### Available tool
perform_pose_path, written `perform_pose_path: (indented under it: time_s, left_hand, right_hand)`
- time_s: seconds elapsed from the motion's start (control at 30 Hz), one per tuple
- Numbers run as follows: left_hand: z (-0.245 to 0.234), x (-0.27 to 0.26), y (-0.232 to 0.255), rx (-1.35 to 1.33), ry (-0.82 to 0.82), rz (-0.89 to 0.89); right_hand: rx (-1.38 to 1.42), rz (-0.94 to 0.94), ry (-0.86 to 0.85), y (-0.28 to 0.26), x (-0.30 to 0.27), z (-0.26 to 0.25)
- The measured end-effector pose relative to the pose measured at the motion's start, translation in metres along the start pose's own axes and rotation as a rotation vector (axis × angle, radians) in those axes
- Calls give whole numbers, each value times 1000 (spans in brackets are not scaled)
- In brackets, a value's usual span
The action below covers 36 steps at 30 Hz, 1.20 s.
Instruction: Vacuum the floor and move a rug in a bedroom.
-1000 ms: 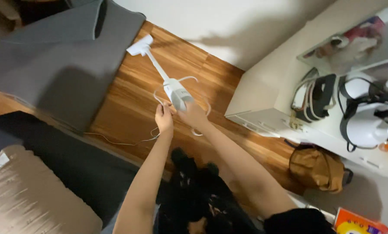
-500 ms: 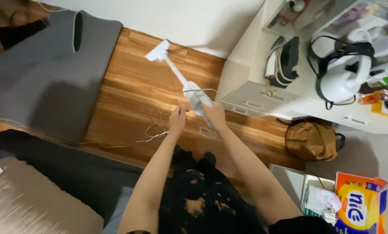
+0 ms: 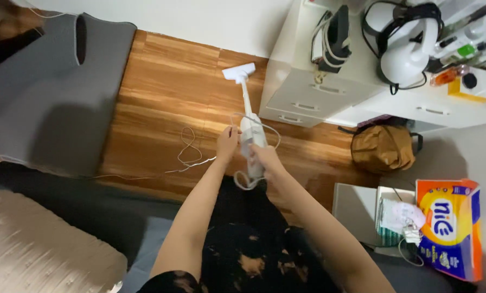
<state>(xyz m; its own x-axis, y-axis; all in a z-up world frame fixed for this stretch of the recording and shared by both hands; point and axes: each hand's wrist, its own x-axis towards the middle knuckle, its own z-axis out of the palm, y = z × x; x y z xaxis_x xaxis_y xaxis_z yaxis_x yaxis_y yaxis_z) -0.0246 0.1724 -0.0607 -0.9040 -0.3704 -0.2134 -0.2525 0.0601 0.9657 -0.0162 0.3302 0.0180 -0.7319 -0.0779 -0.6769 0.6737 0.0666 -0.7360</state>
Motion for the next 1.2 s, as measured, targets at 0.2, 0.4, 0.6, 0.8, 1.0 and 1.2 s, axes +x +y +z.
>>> perform_pose_path:
  time_s: [0.2, 0.4, 0.6, 0.8, 1.0, 1.2]
  left_hand:
    - [-63, 29, -71, 823, 174, 674]
    - [-142, -6, 16, 143, 103, -89]
    - [-130, -11, 57, 170, 6, -159]
    - [-106, -12, 69, 104, 16, 78]
    - [-110, -28, 91, 222, 22, 61]
    - [-126, -42, 73, 257, 30, 130]
  right_hand:
    - [339, 170, -202, -34, -67, 75]
    - [839, 52, -44, 2, 39, 76]
    - [569, 21, -110, -16, 101, 31]
    - [-1117, -592, 60, 28, 128, 22]
    - [-1099, -215, 54, 37, 83, 30]
    - [-334, 12, 86, 23, 76, 87]
